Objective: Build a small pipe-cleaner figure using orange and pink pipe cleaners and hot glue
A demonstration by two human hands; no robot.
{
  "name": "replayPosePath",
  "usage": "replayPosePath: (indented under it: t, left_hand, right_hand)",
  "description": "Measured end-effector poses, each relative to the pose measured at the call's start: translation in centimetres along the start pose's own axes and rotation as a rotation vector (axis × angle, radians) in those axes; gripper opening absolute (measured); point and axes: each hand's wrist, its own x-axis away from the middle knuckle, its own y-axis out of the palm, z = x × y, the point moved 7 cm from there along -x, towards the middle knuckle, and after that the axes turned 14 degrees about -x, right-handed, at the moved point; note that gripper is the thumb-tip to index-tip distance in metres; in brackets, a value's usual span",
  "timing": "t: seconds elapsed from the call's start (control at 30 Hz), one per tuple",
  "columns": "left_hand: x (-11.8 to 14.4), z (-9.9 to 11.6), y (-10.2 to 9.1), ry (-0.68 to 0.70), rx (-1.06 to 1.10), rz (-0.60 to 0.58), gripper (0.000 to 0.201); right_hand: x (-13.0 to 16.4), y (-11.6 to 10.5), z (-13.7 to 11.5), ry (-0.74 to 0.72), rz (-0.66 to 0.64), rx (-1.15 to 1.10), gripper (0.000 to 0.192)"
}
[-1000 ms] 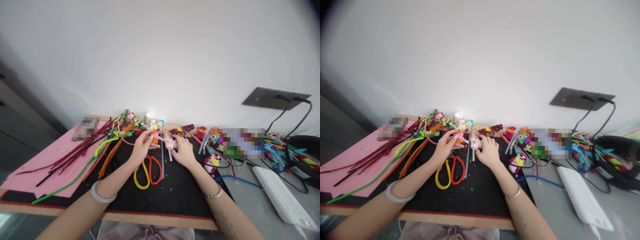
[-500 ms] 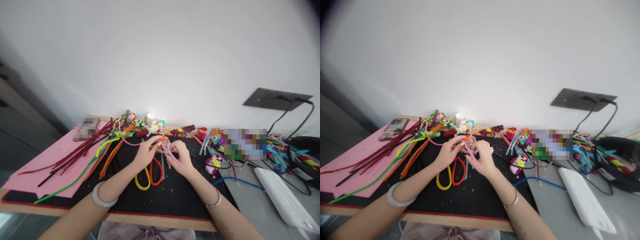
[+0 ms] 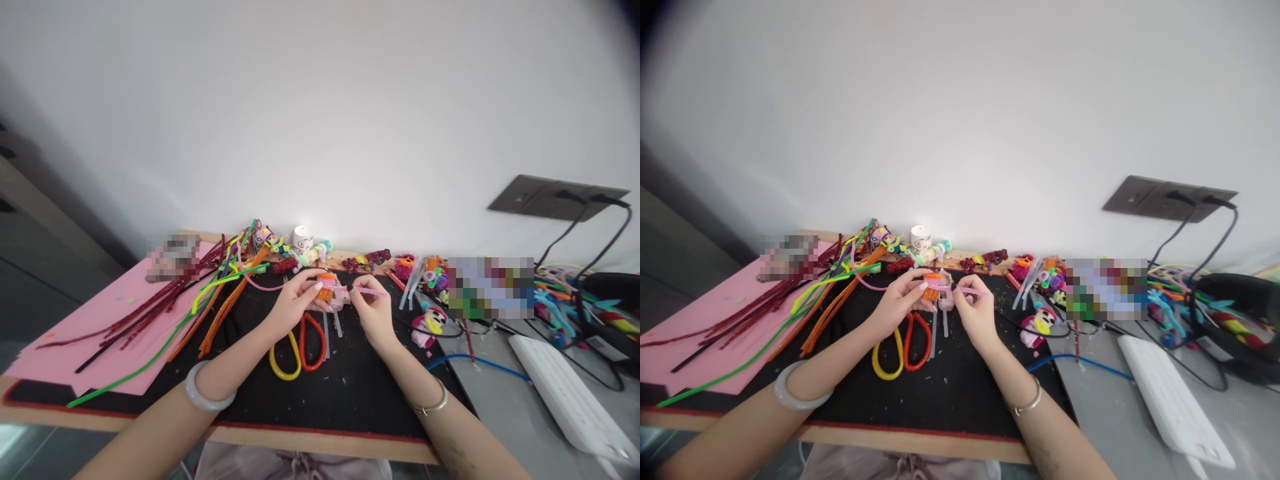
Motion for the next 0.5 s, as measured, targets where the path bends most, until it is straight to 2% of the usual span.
replayPosePath:
  t: [0.3,0.5]
  left_hand:
    - [0.0,-1.0,0.2,-0.102,0.164,-0.038,0.035]
    - [0.1,-0.6,0.7,-0.090,0.198,-0.094,0.043]
  right_hand:
    - [-0.5,-0.3,2.1,0.110,-0.008,-0.089,0.011]
    - [-0.6,-0.3,2.1,0.113,-0.023,-0.049,0.010]
